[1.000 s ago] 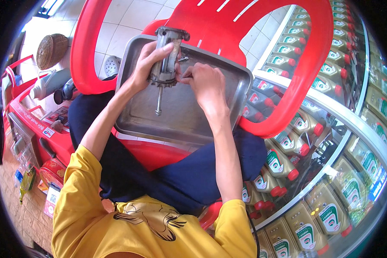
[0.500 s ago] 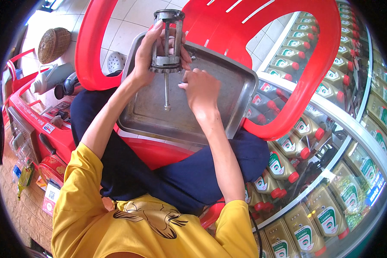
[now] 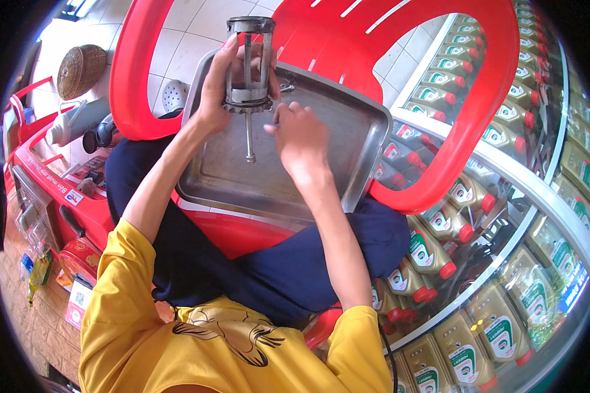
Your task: The person holds and manipulates a metallic motorcycle clutch component, inserting and removing small pins and springs while working over a metal tray.
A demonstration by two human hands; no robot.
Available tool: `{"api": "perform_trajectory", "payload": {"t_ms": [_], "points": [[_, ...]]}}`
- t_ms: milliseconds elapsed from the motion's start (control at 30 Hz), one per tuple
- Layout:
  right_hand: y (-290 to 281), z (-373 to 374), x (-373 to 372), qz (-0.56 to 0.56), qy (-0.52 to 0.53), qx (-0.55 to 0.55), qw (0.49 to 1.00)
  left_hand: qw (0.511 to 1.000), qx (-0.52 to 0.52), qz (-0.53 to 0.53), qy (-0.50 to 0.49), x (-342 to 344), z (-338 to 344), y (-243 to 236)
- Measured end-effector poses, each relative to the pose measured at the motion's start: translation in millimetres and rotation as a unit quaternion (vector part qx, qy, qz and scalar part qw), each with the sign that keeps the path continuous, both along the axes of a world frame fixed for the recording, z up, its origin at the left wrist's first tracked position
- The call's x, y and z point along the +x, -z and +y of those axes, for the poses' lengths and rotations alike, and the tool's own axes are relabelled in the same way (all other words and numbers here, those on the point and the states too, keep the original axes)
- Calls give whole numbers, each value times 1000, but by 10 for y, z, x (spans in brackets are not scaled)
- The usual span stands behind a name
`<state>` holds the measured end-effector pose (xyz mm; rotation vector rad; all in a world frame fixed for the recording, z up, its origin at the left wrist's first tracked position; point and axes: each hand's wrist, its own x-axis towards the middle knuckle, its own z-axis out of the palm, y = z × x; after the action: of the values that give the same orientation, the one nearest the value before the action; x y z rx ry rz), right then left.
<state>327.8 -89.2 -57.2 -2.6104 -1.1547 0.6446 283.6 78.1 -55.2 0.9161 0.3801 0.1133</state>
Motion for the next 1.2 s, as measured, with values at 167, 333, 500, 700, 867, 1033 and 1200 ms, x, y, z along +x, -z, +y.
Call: {"api": "perform_trajectory", "payload": {"t_ms": [167,333,500,700,867,1033,1200], "points": [[-572,-21,411,354,37,128,926,999,42,0,27,-1,28,-38],[-572,28,213,577,116,183,787,997,-51,-12,50,19,1,14],[-560,101,116,543,160,181,804,995,-80,-22,57,-11,8,-10],[-520,112,80,536,180,235,791,998,-53,-25,34,-27,2,23],[-456,100,102,510,169,218,815,995,-83,-34,32,-17,-10,56],[-632,133,125,529,208,183,802,997,-36,-3,63,-14,-10,54],[-622,81,224,602,189,186,753,999,0,-17,52,-15,-24,59]]}}
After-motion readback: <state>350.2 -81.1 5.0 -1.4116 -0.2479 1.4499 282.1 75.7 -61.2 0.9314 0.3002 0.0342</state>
